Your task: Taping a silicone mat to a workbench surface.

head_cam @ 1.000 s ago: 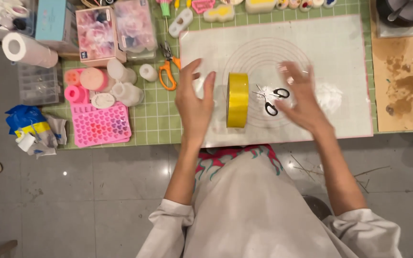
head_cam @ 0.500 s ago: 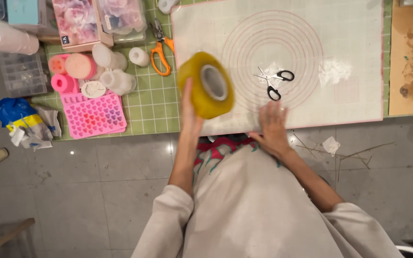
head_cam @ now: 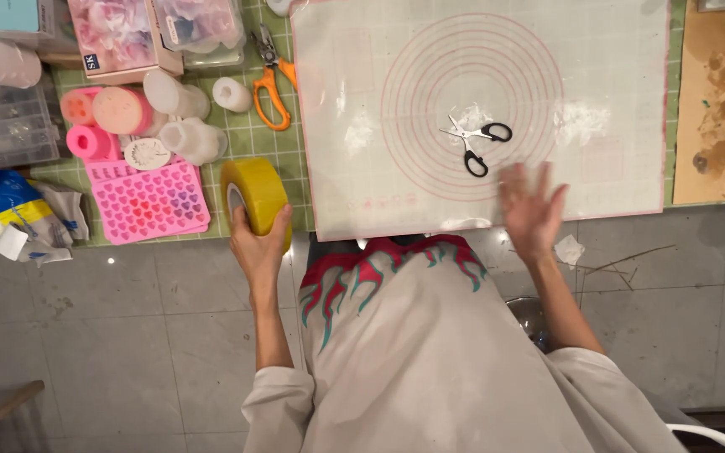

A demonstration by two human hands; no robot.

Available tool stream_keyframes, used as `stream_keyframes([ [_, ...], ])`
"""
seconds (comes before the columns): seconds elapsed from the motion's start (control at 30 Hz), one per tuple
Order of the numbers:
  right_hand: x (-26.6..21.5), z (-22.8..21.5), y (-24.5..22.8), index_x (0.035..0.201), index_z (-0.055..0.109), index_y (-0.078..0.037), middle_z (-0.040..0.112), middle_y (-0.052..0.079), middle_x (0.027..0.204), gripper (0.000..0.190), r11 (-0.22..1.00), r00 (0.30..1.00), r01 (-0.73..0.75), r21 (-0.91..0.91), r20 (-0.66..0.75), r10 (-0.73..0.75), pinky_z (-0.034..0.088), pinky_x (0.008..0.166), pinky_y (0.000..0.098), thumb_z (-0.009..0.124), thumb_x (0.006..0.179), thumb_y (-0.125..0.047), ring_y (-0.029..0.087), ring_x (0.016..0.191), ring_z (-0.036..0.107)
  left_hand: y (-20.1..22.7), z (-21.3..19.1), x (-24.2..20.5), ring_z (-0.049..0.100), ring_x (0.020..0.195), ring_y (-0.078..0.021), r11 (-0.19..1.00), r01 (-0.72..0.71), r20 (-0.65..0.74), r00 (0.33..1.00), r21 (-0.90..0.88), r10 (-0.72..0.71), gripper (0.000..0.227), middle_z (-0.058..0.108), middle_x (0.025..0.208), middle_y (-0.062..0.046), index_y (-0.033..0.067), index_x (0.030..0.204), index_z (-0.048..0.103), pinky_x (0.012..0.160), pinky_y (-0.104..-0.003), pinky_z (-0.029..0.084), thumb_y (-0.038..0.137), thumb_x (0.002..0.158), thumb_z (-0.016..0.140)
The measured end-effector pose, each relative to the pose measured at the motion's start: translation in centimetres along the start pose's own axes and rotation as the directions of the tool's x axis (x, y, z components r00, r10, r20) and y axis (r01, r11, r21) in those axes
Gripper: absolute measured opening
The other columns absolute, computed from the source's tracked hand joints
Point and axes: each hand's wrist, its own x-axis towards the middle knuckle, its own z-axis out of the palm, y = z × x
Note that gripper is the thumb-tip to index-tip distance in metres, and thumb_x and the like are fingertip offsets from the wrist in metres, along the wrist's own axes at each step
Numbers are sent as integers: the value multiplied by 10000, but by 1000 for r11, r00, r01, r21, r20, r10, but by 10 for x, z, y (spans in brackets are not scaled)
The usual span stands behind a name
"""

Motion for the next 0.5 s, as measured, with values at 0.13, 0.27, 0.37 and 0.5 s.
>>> stream_keyframes([
  [0.13, -14, -12, -12, 1662, -132, -232, 15, 201, 1777, 912, 986, 975, 42, -163, -207, -76, -10, 1319, 526, 385, 1069, -694, 382, 1652, 50, -19, 18, 2, 712, 944, -408, 984, -41, 48, 998, 175, 33, 566, 739, 1006, -229, -3, 1098, 636, 840, -465, 545, 401, 800, 898],
  [0.27, -24, 27, 7, 1654, 81, -75, 90, 280, 1707, 1022, 73, 954, 250, -966, 233, -187, -60, 1239, 670, 536, 980, -693, 460, 1601, 30, -42, 45, -5, 629, 959, -450, 869, -234, 24, 968, 436, 249, 708, 695, 1012, -268, -55, 1196, 628, 918, -509, 457, 356, 710, 939],
  [0.37, -26, 50, 13, 1604, 192, -11, 130, 273, 1665, 1087, 21, 977, 212, -977, 211, -27, -65, 1200, 677, 582, 864, -704, 458, 1562, 46, -57, 59, -9, 633, 979, -412, 849, -254, 83, 966, 463, 244, 697, 696, 1027, -248, -45, 1207, 617, 951, -481, 439, 334, 710, 926],
  [0.5, -26, 38, -8, 1613, 236, -12, 160, 246, 1688, 976, 167, 978, 202, -965, 209, 21, -35, 1216, 656, 620, 912, -572, 425, 1580, 54, -64, 67, -6, 638, 999, -383, 837, -260, 140, 966, 481, 219, 673, 704, 1013, -222, -31, 1194, 596, 944, -476, 412, 292, 694, 909],
])
